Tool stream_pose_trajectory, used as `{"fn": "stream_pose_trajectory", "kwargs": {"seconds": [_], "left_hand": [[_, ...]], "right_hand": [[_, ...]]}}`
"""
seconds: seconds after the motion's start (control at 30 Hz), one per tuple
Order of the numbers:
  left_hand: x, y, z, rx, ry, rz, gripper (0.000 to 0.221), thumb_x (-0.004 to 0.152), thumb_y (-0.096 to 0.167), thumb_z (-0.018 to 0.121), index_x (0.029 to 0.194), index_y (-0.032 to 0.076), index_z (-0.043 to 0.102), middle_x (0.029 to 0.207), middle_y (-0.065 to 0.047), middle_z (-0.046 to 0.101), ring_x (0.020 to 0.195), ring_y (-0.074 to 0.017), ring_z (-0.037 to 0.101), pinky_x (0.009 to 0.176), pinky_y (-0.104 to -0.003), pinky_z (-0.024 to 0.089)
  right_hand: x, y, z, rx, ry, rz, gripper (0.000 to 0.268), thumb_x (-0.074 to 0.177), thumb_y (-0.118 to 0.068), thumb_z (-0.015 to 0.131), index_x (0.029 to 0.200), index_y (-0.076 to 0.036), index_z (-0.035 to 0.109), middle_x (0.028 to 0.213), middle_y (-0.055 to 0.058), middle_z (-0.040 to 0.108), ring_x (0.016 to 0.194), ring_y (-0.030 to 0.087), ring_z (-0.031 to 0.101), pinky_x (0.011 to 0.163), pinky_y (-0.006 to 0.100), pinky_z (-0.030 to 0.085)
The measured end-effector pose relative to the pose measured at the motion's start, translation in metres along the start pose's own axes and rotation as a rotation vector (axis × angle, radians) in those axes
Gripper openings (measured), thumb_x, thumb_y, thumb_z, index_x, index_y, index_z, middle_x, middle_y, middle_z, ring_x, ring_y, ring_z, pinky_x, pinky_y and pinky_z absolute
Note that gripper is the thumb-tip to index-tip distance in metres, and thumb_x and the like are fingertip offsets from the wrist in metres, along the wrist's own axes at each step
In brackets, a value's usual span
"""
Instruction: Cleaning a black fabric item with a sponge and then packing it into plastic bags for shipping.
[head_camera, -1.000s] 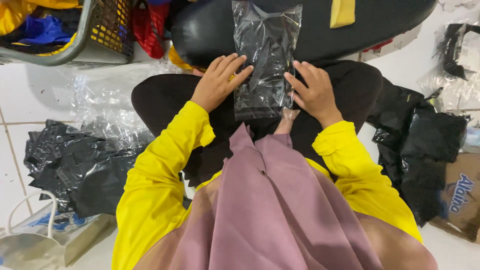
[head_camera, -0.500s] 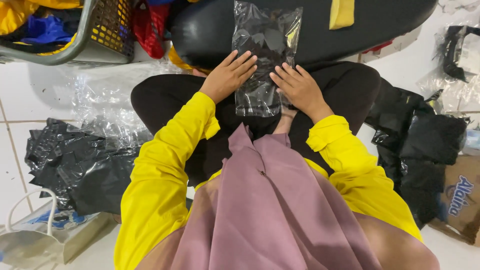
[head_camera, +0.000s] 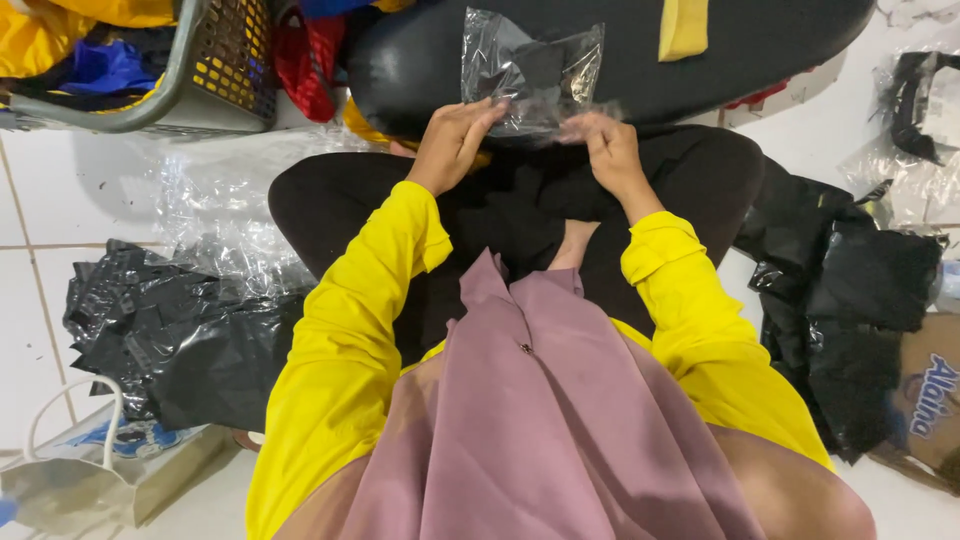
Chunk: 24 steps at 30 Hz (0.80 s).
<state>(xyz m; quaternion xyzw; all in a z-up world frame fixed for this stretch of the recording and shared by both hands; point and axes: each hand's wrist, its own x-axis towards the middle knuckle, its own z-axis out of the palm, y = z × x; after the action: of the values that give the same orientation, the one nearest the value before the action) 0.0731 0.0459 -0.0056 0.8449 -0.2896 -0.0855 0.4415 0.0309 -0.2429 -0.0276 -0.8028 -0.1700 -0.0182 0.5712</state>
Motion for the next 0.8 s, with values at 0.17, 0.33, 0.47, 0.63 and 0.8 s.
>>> {"fn": "stream_pose_trajectory", "kwargs": {"seconds": [0.17,0.33,0.47,0.63,0.8], "left_hand": [[0.01,-0.016,0.025,0.013,0.299,-0.047,0.04,0.113,0.024,0.038,0.148,0.01,0.052,0.11,-0.002,0.083,0.112,-0.0236,0.074,0.093,-0.04,0.046],[0.011,-0.015,0.038,0.115,0.326,-0.176,0.058,0.116,0.02,0.045,0.164,0.023,0.014,0.103,0.003,0.084,0.08,-0.022,0.066,0.095,-0.035,0.045],[0.017,-0.009,0.042,0.182,0.444,-0.183,0.069,0.114,0.011,0.047,0.166,0.024,0.002,0.09,0.009,0.083,0.067,-0.013,0.068,0.088,-0.031,0.049],[0.024,-0.013,0.052,0.191,0.528,-0.277,0.067,0.112,0.013,0.049,0.166,0.023,0.01,0.088,0.004,0.076,0.074,-0.0129,0.066,0.08,-0.033,0.049],[0.023,-0.006,0.049,0.72,0.804,0.074,0.05,0.105,0.02,0.051,0.154,0.01,0.043,0.158,-0.008,0.046,0.15,-0.0346,0.034,0.118,-0.052,0.039]], "right_hand": [[0.012,0.04,0.011,0.108,0.193,0.312,0.035,0.113,-0.026,0.037,0.094,-0.007,0.059,0.082,0.008,0.066,0.071,0.019,0.074,0.07,0.028,0.059],[0.019,0.009,0.01,-0.015,0.188,0.334,0.037,0.113,-0.033,0.033,0.1,-0.009,0.058,0.072,0.01,0.07,0.067,0.018,0.071,0.073,0.029,0.054],[0.022,-0.004,0.008,-0.038,0.184,0.319,0.031,0.113,-0.031,0.031,0.117,-0.009,0.052,0.071,0.011,0.069,0.064,0.018,0.069,0.076,0.03,0.053],[0.021,0.002,0.009,-0.023,0.211,0.361,0.023,0.11,-0.023,0.033,0.125,-0.011,0.047,0.068,0.009,0.066,0.061,0.017,0.066,0.071,0.031,0.053],[0.019,0.011,0.01,-0.016,0.242,0.369,0.03,0.113,-0.022,0.033,0.137,-0.009,0.045,0.064,0.005,0.056,0.059,0.017,0.065,0.07,0.031,0.056]]}}
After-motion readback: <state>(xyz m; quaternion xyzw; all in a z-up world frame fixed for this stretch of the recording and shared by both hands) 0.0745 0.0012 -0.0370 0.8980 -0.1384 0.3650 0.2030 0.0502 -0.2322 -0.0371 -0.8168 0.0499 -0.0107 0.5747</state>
